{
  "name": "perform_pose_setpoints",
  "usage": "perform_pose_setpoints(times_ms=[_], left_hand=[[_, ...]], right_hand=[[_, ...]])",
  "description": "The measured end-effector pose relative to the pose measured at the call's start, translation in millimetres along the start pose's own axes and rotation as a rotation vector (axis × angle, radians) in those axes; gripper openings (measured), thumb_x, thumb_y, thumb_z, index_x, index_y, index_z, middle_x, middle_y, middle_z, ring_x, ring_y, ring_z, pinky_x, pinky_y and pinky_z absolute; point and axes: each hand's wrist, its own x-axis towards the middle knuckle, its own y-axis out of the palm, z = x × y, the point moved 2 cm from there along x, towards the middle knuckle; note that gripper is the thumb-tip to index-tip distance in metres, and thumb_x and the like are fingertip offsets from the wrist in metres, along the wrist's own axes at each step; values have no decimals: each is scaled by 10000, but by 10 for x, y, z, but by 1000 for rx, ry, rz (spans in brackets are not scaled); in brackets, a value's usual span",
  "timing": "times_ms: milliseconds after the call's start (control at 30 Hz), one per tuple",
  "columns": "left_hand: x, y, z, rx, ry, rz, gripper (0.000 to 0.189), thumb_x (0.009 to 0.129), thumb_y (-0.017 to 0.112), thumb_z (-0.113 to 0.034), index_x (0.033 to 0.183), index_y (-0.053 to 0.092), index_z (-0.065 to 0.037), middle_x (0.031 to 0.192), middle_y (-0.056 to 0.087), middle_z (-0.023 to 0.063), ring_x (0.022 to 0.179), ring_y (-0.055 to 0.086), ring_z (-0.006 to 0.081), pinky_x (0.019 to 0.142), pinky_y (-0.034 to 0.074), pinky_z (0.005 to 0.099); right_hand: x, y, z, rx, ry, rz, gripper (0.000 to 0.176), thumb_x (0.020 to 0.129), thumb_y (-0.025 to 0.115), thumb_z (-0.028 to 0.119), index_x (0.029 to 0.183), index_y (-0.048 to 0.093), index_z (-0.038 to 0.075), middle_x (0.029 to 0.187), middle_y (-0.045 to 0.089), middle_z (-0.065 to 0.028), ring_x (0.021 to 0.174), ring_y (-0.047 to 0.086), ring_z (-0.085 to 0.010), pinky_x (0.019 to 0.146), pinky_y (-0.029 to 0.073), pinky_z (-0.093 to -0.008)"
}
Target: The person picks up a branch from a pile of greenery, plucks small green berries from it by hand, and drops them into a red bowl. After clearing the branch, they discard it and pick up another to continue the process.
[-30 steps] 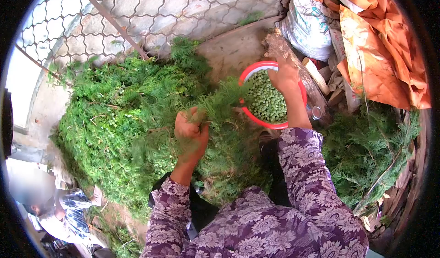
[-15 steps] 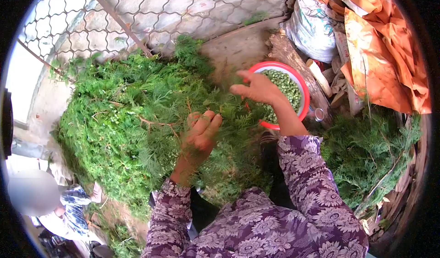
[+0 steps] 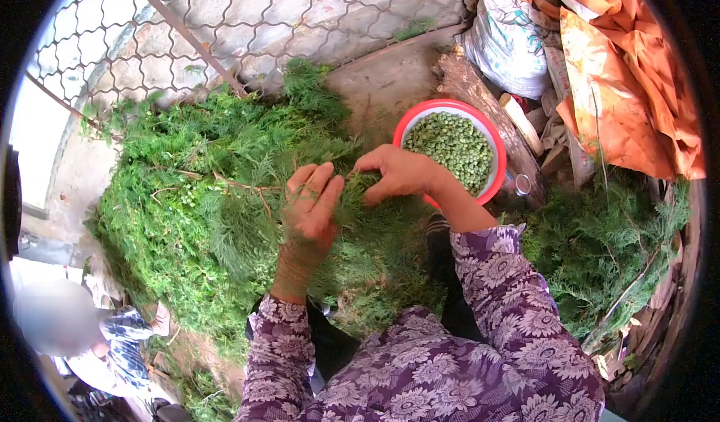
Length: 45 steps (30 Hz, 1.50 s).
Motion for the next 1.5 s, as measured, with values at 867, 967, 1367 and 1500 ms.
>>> perform_pose_setpoints(times_ms=[867, 967, 1367, 1500], left_hand=[[-324, 525, 300, -1166, -1399, -397, 448, 751, 660, -402, 992, 512, -56, 963, 554, 37, 874, 500, 159, 721, 375, 334], [-291, 477, 314, -1231, -1360, -509, 484, 749, 691, -267, 1072, 471, 18, 879, 559, 56, 793, 512, 142, 710, 418, 270], [-247, 352, 317, -1619, -1314, -426, 290, 794, 639, -165, 1021, 556, -5, 965, 601, 86, 885, 561, 185, 799, 445, 324], [-233, 328, 303, -1515, -1291, -428, 279, 786, 648, -153, 1001, 565, 5, 937, 613, 80, 832, 574, 171, 772, 456, 310]], right_hand=[[52, 225, 99, 87, -200, -564, 273, 644, 680, 106, 864, 556, 2, 720, 532, -119, 661, 502, -174, 627, 417, -289], [65, 256, 58, 69, -257, -566, 246, 655, 670, 107, 843, 549, 6, 705, 516, -125, 650, 501, -186, 617, 412, -300], [56, 277, 37, -242, -366, -566, 378, 717, 690, 198, 1023, 577, 9, 851, 584, -84, 772, 559, -174, 716, 439, -263], [-28, 109, 89, 298, -154, -608, 417, 711, 703, 130, 1088, 563, 22, 927, 588, -35, 814, 543, -72, 719, 449, -214]])
